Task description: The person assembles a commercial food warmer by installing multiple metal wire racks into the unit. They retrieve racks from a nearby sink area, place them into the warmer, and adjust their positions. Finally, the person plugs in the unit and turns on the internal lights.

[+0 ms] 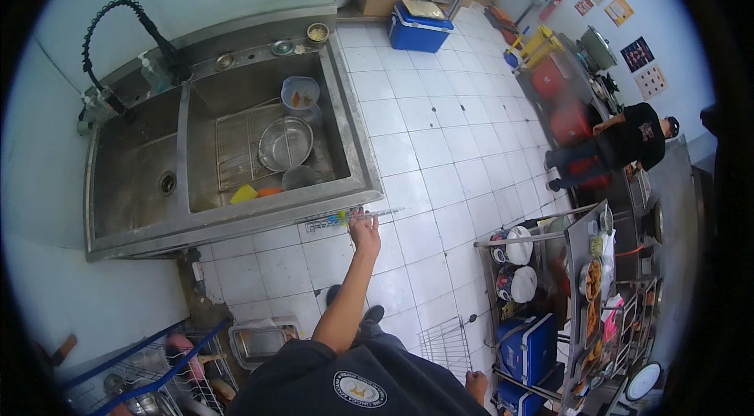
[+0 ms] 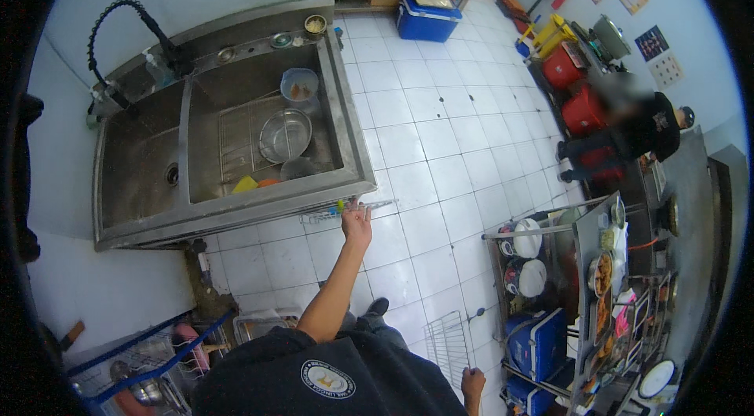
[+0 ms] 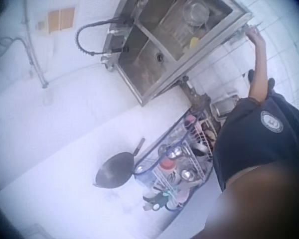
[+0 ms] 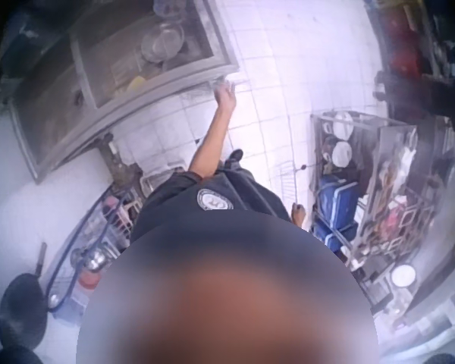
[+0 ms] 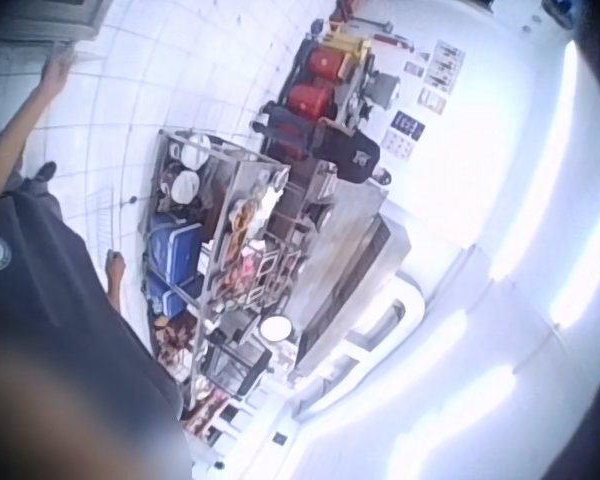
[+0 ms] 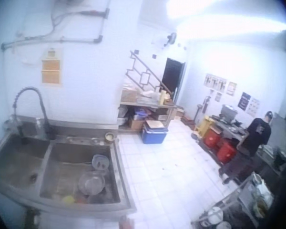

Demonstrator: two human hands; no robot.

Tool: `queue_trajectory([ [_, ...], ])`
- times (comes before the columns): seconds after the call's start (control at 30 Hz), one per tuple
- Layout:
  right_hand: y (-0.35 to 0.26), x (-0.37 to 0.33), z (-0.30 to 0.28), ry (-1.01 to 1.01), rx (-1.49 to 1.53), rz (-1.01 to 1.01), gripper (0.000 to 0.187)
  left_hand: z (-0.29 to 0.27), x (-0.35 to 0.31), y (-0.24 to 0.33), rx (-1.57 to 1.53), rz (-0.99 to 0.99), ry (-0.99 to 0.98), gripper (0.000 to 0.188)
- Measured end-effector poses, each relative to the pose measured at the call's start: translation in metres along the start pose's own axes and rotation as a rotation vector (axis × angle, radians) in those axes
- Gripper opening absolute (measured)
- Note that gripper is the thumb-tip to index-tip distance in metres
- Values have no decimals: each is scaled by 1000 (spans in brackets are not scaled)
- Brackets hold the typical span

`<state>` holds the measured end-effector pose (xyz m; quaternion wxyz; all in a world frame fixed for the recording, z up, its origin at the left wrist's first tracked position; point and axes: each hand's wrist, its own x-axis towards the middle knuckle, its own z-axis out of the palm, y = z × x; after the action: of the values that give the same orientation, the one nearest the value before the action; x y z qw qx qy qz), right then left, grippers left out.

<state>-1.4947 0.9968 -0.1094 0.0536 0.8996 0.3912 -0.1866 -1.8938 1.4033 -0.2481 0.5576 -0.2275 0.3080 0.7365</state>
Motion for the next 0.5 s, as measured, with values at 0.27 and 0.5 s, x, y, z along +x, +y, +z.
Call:
queue_trajectory([
  [0.27,55,-45,67,-1,107,142,37,6,8,2,-22,26,-71,64],
  [0.5,64,-68,107,-11,192,245,37,1,16,9,-4,-23,-73,54],
])
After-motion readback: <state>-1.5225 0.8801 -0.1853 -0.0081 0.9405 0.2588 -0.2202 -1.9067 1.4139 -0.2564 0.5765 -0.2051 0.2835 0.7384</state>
